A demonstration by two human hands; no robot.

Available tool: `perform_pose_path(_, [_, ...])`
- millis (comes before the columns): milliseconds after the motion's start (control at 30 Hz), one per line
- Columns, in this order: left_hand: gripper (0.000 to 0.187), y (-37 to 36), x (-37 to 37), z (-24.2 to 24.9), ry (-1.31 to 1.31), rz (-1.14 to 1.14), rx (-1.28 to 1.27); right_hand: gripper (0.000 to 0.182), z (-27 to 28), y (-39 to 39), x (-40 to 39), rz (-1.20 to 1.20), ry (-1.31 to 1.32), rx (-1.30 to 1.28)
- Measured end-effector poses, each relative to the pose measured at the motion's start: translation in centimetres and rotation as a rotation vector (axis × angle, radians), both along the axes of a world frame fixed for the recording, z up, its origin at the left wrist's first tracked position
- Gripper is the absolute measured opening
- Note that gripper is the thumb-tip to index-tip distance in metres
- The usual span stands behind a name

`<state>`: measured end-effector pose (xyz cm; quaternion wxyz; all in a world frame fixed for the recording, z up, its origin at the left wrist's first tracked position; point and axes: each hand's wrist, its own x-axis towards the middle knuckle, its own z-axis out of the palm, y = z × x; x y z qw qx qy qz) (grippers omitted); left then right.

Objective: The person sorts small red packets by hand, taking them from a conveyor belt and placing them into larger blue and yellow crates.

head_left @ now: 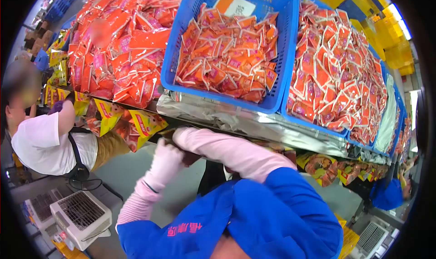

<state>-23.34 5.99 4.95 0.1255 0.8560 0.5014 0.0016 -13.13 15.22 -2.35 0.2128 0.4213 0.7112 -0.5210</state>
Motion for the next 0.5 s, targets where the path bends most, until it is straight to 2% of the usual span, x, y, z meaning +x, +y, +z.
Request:
perform_pose_path(33, [0.009, 1.5, -0.5, 2.0, 0.041, 0.054, -0.167, 0.026, 5.8, 2.0, 3.2, 0.283, 0.177, 0.207])
perform_pose_path(67, [0.012, 3.4, -0.8, 2.6, -0.118, 0.069, -0.030, 0.029, 10.5, 3.7, 7.3, 0.182, 0.365, 0.215])
perform_pose_path(100, [0.013, 5.9, -0.7, 3.7, -0.164, 0.064, 0.088, 0.029, 14.9, 4.2, 11.9, -0.137, 0.324, 0.270])
perform_pose_path(133, [0.015, 8.9, 0.3, 3.8, -0.297, 0.049, 0.302, 0.026, 14.8, 4.5, 16.8, -0.460, 0.502, 0.596])
perform_pose_path(167, [0.016, 12.1, 1.7, 3.9, -0.293, -0.024, 0.344, 0.030, 13.8, 5.9, 21.6, -0.614, 0.188, 0.896])
perform_pose_path(200, [0.016, 15.6, 3.1, 2.0, -0.314, -0.104, 0.440, 0.034, 13.7, 7.9, 26.6, -1.075, -0.016, 0.702])
perform_pose_path(233, [0.019, 18.7, 4.3, -0.5, -0.132, -0.126, 0.401, 0.045, 9.0, 9.3, 33.9, -0.787, -0.291, 1.084])
perform_pose_path(300, [0.025, 24.3, 6.0, -6.5, 0.423, -0.135, 0.420, 0.053, 1.7, 10.8, 39.7, -0.587, -0.669, 1.034])
perform_pose_path(367, [0.024, 27.8, 6.2, -11.6, 0.623, -0.121, 0.363, 0.055, -3.9, 11.9, 40.4, -0.629, -0.760, 0.904])
perform_pose_path(400, [0.022, 28.6, 6.5, -11.2, 0.615, -0.124, 0.331, 0.045, -5.1, 11.4, 40.3, -0.777, -0.670, 0.942])
perform_pose_path(433, [0.021, 28.4, 6.7, -9.7, 0.610, -0.133, 0.293, 0.045, -4.1, 10.7, 40.6, -0.782, -0.674, 0.925])
perform_pose_path(500, [0.025, 25.6, 5.3, -5.8, 0.196, -0.069, 0.398, 0.026, -1.4, 9.2, 41.4, -0.650, -0.563, 0.982])
